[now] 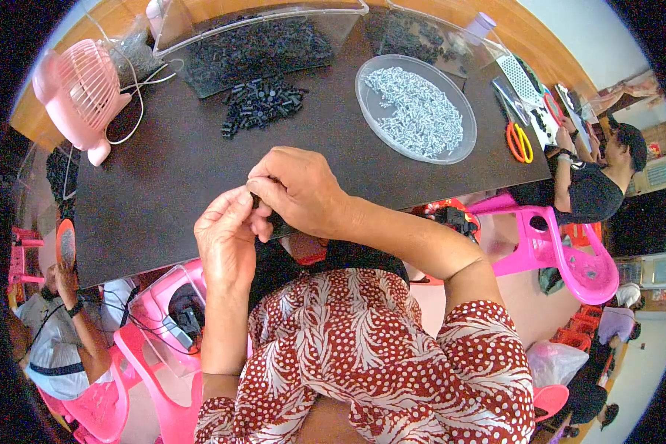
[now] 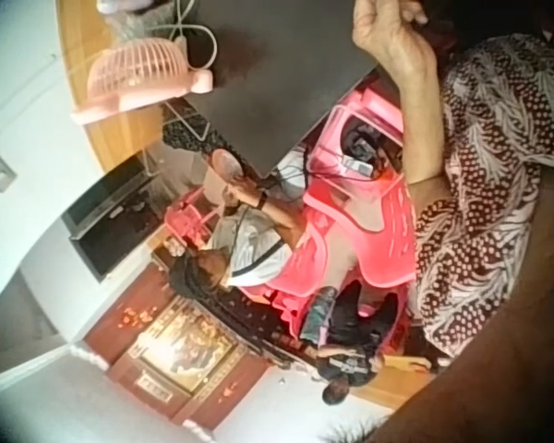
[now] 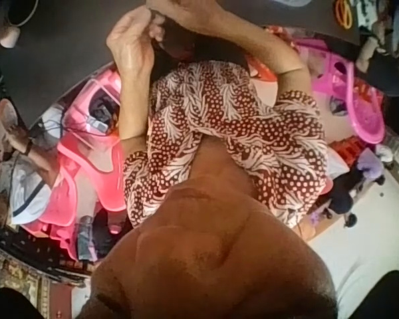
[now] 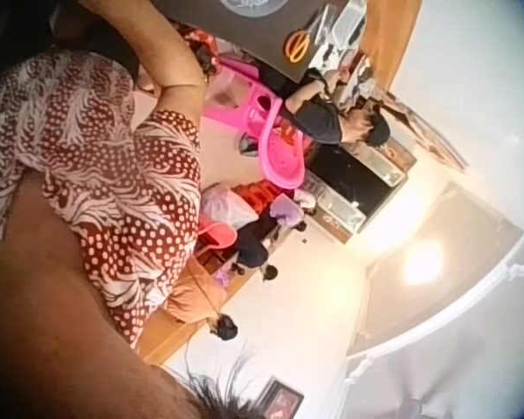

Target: The person assembles small black plastic parts with metal rings by hand at a shared workstation.

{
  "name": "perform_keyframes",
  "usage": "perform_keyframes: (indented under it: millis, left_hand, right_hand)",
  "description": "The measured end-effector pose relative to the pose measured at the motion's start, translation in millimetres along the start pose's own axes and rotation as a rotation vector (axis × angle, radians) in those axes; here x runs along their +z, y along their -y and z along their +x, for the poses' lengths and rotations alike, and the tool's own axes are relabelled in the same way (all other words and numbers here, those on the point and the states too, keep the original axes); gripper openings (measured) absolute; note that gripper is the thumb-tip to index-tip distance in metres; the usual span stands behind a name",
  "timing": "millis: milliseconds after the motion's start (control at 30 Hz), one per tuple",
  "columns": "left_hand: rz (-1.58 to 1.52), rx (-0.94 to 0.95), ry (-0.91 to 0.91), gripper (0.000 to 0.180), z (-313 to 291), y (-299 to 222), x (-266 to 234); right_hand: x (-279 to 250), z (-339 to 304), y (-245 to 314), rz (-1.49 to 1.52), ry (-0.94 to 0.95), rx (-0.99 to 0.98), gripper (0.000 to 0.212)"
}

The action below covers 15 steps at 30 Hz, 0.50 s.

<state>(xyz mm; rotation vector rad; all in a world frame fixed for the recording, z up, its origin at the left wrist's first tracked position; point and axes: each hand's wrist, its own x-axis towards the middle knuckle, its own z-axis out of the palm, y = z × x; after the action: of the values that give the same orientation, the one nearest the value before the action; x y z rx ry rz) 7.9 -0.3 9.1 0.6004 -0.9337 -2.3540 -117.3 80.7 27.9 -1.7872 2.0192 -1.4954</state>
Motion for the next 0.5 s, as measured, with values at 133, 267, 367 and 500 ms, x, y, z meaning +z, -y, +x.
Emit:
perform_keyframes:
  millis: [133,267,367,500]
  left_hand:
    - [0.012,0.005,0.009,0.012,-1.1,-1.6,-2.5]
    - [-0.021,0.055,-0.015,0.011,1.9,1.2,-6.6]
    - [-0.037,0.061,-0.054,0.01,0.6,2.4,-2.1]
    - [-0.002,0.102,-0.071,0.009,0.2,4.8,1.1]
  right_hand:
    - [2.6,1.5,-7.8,-0.008,-0.034,-0.258,0.015]
    - [-0.4,0.7,-2.5,-0.002,0.068,-0.224,0.027]
    - [2.1,0.9,-4.3,-0.063,0.047,-0.302,0.037]
    - [4.3,0.8,-3.8,-0.154,0.028,-0.341,0.041]
